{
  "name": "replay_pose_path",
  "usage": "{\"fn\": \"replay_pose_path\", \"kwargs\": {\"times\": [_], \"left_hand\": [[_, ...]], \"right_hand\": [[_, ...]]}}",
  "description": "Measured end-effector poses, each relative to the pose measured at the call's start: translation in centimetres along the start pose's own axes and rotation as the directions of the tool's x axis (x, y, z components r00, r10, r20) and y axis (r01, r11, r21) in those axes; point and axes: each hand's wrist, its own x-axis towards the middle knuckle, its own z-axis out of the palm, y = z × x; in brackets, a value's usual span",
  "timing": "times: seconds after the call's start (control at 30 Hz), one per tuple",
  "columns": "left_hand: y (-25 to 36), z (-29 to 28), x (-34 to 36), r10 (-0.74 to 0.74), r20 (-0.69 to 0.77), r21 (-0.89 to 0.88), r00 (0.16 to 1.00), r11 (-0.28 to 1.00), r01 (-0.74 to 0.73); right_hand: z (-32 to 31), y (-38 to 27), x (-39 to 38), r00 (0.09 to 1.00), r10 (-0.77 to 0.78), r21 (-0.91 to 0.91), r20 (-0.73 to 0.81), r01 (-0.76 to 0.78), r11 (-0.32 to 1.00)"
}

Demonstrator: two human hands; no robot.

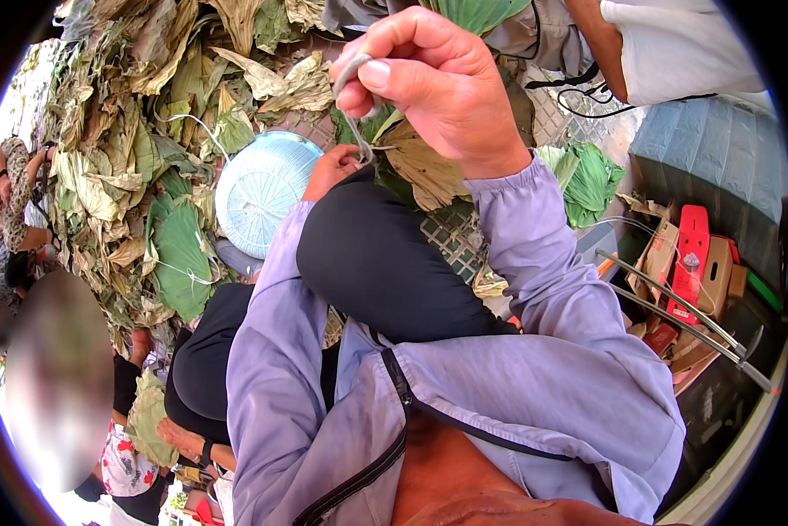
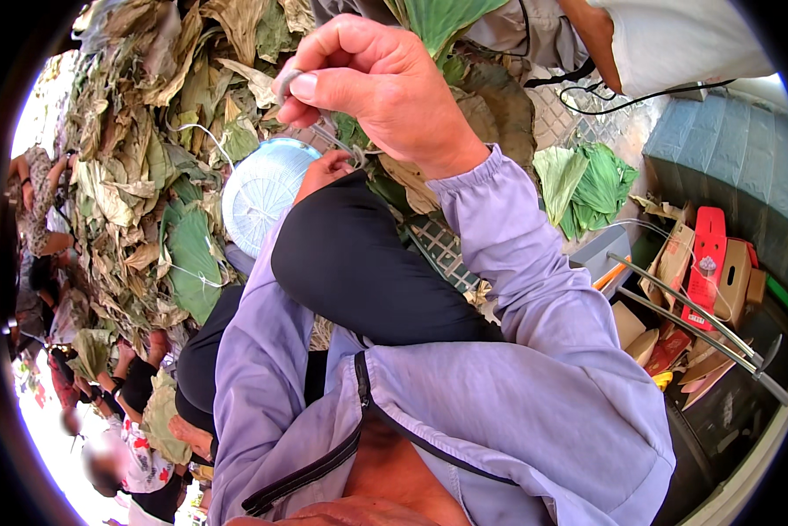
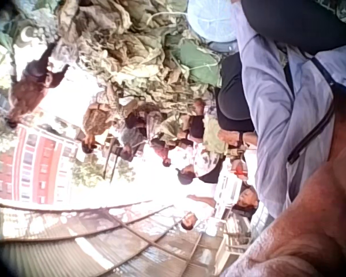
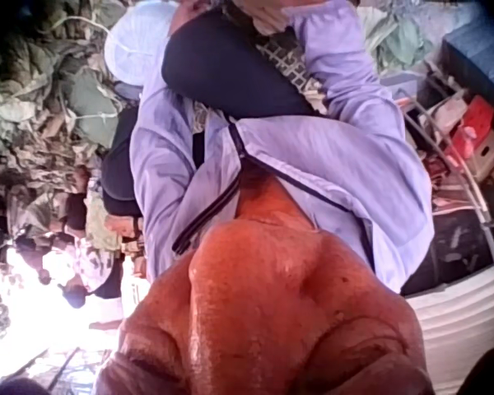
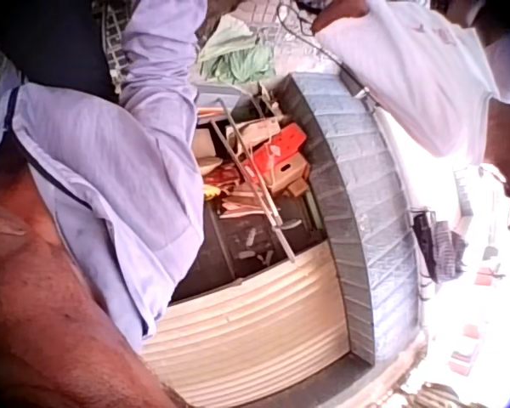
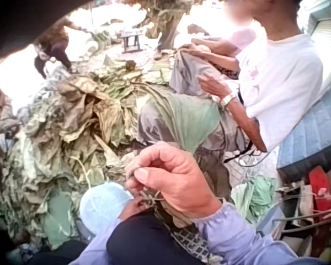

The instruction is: The person bundles large green leaves together by hand, using a white string to tie them into stacks while sitting on the ground.

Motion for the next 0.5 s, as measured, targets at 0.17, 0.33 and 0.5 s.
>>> {"fn": "replay_pose_path", "kwargs": {"times": [0.17, 0.33, 0.5], "left_hand": [[3.0, 2.4, -0.3, 0.016, -0.061, -0.102, 0.998, 0.995, -0.022], [1.7, 0.4, 1.4, -0.059, 0.013, -0.131, 0.998, 0.99, 0.06], [3.9, -0.2, 0.7, -0.082, 0.047, -0.224, 0.995, 0.97, 0.091]], "right_hand": [[1.2, -1.6, 1.6, 0.998, -0.048, 0.248, 0.048, 0.034, 0.968], [3.8, -2.4, 4.0, 0.961, -0.202, 0.372, 0.19, 0.12, 0.921], [2.6, -2.5, 4.0, 0.964, -0.201, 0.42, 0.175, 0.111, 0.901]]}}
